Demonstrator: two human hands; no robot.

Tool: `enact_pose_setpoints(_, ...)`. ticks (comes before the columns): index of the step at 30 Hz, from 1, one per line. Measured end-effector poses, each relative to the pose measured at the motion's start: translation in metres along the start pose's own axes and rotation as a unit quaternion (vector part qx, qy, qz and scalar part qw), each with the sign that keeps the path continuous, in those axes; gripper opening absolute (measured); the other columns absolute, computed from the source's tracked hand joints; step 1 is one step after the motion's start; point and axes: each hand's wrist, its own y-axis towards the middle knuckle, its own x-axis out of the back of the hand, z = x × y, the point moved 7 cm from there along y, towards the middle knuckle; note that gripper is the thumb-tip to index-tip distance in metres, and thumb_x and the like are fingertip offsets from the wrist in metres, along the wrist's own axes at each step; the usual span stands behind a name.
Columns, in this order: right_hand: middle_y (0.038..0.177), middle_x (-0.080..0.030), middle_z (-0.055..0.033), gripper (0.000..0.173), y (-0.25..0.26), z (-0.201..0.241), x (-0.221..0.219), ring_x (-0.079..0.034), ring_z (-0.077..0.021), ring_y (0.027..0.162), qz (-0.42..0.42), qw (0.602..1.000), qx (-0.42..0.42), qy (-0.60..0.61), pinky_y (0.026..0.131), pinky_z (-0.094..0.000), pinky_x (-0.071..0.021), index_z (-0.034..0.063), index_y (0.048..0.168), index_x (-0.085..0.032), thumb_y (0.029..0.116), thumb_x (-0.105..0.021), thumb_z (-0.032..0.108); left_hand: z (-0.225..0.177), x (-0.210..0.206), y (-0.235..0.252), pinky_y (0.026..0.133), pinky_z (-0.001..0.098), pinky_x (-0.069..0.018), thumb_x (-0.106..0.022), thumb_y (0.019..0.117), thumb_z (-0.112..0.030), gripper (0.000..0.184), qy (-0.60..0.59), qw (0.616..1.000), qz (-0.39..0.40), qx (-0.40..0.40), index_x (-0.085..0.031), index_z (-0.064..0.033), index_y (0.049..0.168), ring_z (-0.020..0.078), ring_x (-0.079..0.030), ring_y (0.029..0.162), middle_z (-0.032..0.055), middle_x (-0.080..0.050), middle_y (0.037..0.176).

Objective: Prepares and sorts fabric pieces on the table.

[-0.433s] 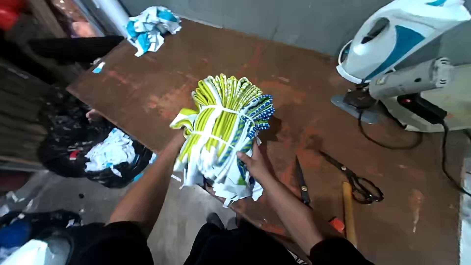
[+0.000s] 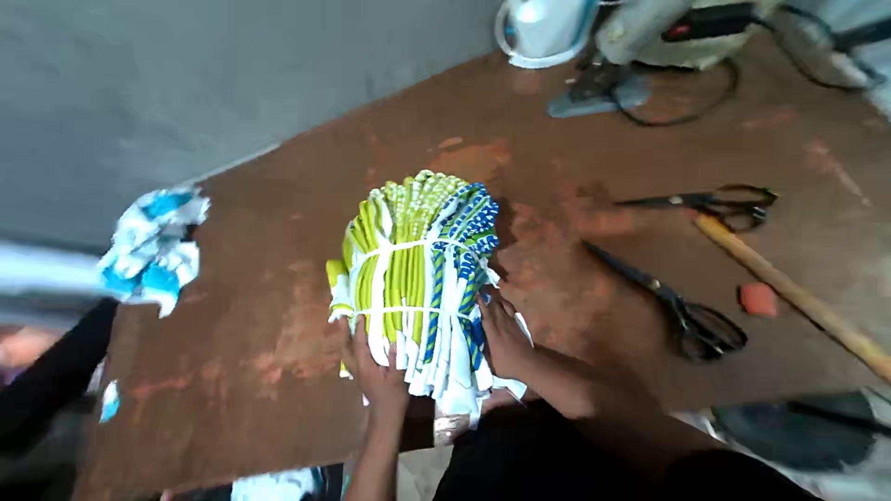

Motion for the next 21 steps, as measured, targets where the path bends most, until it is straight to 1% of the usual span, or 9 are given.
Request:
enact_pose_setpoints(1, 0.153, -0.038, -0.0395, 0.095, 0.001, 0.0, 0.001, -0.034, -0.0532, 0.146, -0.014, 1.0, -0.006, -0.001, 0.122, -0.0624, -0.0197, -0.0095, 0.157, -0.027, 0.0766, -0.076, 0.004, -0.001, 0.009, 0.011, 0.123, 0.0561, -0.0263, -0.055, 0.0951, -0.041, 0.072, 0.001, 0.997, 0.076, 0.011, -0.049, 0.0103, 0.145, 0.0494, -0.03, 0.149, 0.0373, -0.033, 0.157)
enact_pose_setpoints(3, 0.154, -0.039, -0.0352, 0.092, 0.001, 0.001, 0.001, -0.033, -0.0489, 0.148, -0.021, 0.999, -0.028, -0.006, 0.123, -0.0601, -0.0205, -0.0038, 0.159, -0.028, 0.0804, -0.074, 0.005, -0.006, 0.035, 0.04, 0.115, 0.0623, -0.0355, -0.061, 0.0953, -0.045, 0.063, 0.05, 0.98, 0.191, -0.03, -0.061, 0.0004, 0.139, 0.0475, -0.042, 0.142, 0.0301, -0.046, 0.151)
enact_pose_setpoints(6, 0.158, -0.044, -0.0201, 0.08, -0.01, -0.003, 0.013, -0.033, -0.0394, 0.151, -0.061, 0.995, -0.058, -0.047, 0.12, -0.0634, -0.0256, 0.0134, 0.159, -0.039, 0.0867, -0.074, 0.017, -0.03, 0.059, 0.076, 0.099, 0.0619, -0.0489, -0.053, 0.1015, -0.041, 0.045, 0.048, 0.952, 0.224, -0.202, -0.074, -0.0044, 0.118, 0.0403, -0.063, 0.119, 0.0207, -0.066, 0.129)
enact_pose_setpoints(8, 0.157, -0.048, -0.012, 0.066, -0.036, -0.018, 0.037, -0.04, -0.0378, 0.147, -0.133, 0.982, -0.076, -0.111, 0.114, -0.0707, -0.0324, 0.0213, 0.152, -0.053, 0.0917, -0.073, 0.039, -0.055, 0.052, 0.086, 0.095, 0.058, -0.0536, -0.052, 0.1024, -0.027, 0.035, 0.021, 0.921, 0.244, -0.301, -0.074, -0.0048, 0.118, 0.0349, -0.068, 0.113, 0.0165, -0.072, 0.119)
enact_pose_setpoints(9, 0.155, -0.049, -0.0128, 0.059, -0.056, -0.033, 0.051, -0.04, -0.0394, 0.146, -0.166, 0.969, -0.109, -0.147, 0.114, -0.0717, -0.0308, 0.0223, 0.147, -0.058, 0.0946, -0.068, 0.047, -0.064, 0.041, 0.089, 0.094, 0.0592, -0.0535, -0.056, 0.1013, -0.022, 0.03, 0.036, 0.905, 0.273, -0.323, -0.073, -0.0051, 0.119, 0.0363, -0.068, 0.112, 0.0166, -0.072, 0.116)
enact_pose_setpoints(13, 0.153, -0.05, -0.0223, 0.052, -0.154, -0.125, 0.105, -0.04, -0.0463, 0.145, -0.288, 0.883, -0.269, -0.253, 0.117, -0.0674, -0.0299, 0.0071, 0.142, -0.06, 0.1011, -0.054, 0.038, -0.077, 0.0, 0.098, 0.083, 0.0615, -0.0536, -0.068, 0.0964, -0.027, 0.021, 0.18, 0.851, 0.383, -0.312, -0.074, -0.0085, 0.105, 0.0396, -0.067, 0.106, 0.0159, -0.071, 0.106)
enact_pose_setpoints(17, 0.15, -0.053, -0.0221, 0.042, -0.198, -0.143, 0.105, -0.049, -0.0454, 0.138, -0.277, 0.894, -0.237, -0.26, 0.112, -0.0642, -0.0397, 0.0003, 0.137, -0.063, 0.0961, -0.052, 0.003, -0.075, -0.013, 0.104, 0.079, 0.0563, -0.0533, -0.067, 0.0953, -0.035, 0.024, 0.187, 0.787, 0.503, -0.305, -0.072, -0.0126, 0.089, 0.0318, -0.065, 0.099, 0.0096, -0.067, 0.099)
enact_pose_setpoints(19, 0.138, -0.06, -0.0265, 0.035, -0.199, -0.136, 0.11, -0.056, -0.0472, 0.129, -0.259, 0.895, -0.27, -0.245, 0.107, -0.0641, -0.0438, 0.0005, 0.13, -0.068, 0.0967, -0.056, 0.003, -0.076, -0.015, 0.108, 0.073, 0.0573, -0.0511, -0.066, 0.098, -0.032, 0.027, 0.121, 0.795, 0.531, -0.268, -0.07, -0.0091, 0.084, 0.0302, -0.065, 0.084, 0.0102, -0.065, 0.085)
enact_pose_setpoints(21, 0.13, -0.062, -0.0283, 0.036, -0.194, -0.134, 0.117, -0.061, -0.0466, 0.12, -0.225, 0.894, -0.326, -0.208, 0.101, -0.0645, -0.0476, 0.0005, 0.13, -0.066, 0.096, -0.066, 0.014, -0.083, -0.016, 0.11, 0.066, 0.0522, -0.0479, -0.059, 0.1027, -0.023, 0.03, 0.033, 0.815, 0.544, -0.197, -0.067, -0.0043, 0.08, 0.0269, -0.059, 0.07, 0.0107, -0.061, 0.072)
